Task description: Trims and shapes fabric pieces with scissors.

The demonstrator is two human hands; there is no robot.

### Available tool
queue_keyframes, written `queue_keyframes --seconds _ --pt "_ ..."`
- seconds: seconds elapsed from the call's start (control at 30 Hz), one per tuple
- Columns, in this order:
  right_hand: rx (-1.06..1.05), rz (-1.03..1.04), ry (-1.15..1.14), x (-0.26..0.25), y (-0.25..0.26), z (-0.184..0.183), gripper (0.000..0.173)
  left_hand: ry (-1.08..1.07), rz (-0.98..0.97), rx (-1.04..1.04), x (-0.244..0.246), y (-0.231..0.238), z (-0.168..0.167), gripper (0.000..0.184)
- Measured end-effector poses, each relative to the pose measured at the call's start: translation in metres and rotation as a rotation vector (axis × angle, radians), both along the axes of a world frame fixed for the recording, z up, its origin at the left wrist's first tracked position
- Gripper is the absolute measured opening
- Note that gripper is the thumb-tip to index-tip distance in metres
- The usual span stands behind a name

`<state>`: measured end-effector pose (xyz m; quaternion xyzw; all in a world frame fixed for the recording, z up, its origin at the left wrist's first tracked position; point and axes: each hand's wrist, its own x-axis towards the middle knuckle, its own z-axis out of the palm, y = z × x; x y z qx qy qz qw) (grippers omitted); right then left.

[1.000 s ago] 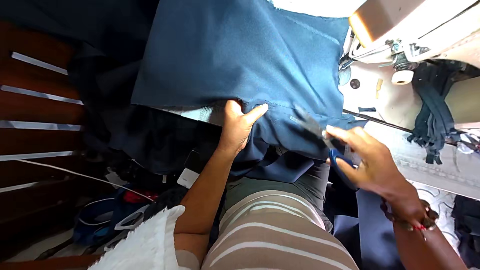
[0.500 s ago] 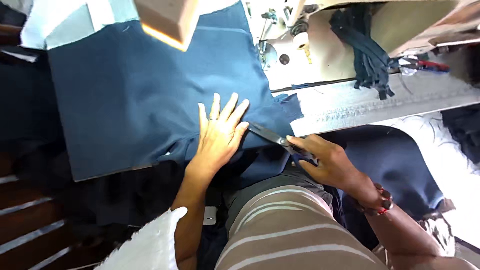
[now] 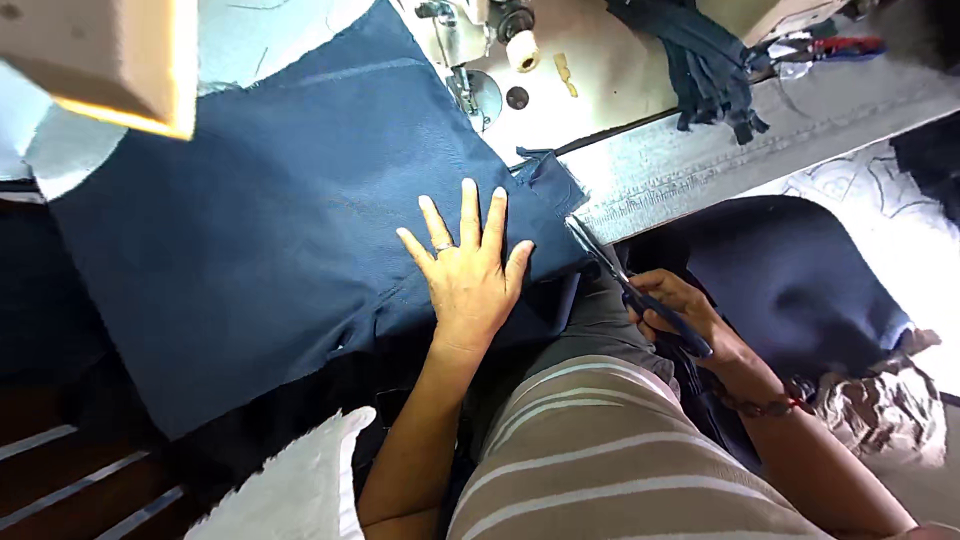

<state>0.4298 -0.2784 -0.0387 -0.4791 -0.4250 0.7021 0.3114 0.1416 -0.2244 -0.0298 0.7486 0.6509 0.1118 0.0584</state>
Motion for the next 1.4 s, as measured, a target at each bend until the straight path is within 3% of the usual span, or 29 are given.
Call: queue_keyframes --seconds 0.27,0.47,0.67,0.8,1.03,1.23,1.4 --pt "0.265 0.041 -0.042 -0.016 0.015 -0.003 0.039 0.036 0.006 0.026 0.016 -0.008 -0.003 0.067" --pt "0.338 0.086 -0.107 -0.019 0.023 -0.002 0.043 0.033 0.02 0.033 0.017 -0.009 -0.003 0.067" --pt "0.353 0.031 -0.153 -0.017 0.01 -0.004 0.042 0.016 0.011 -0.054 0.016 -0.004 0.009 0.07" --pt "0.355 0.034 -0.188 -0.014 0.006 -0.002 0.041 0.016 -0.046 -0.004 0.008 0.012 0.008 0.072" --pt "0.335 0.214 -0.121 -0.009 0.018 -0.009 0.054 0.002 -0.078 -0.035 0.007 0.013 0.003 0.084" --pt "0.359 0.248 -0.133 -0.01 0.021 -0.003 0.049 0.003 -0.074 -0.004 0.011 0.007 -0.001 0.085" --pt "0.247 0.173 -0.222 0.017 0.001 0.01 0.047 0.006 -0.075 -0.023 0.011 0.007 0.0 0.084"
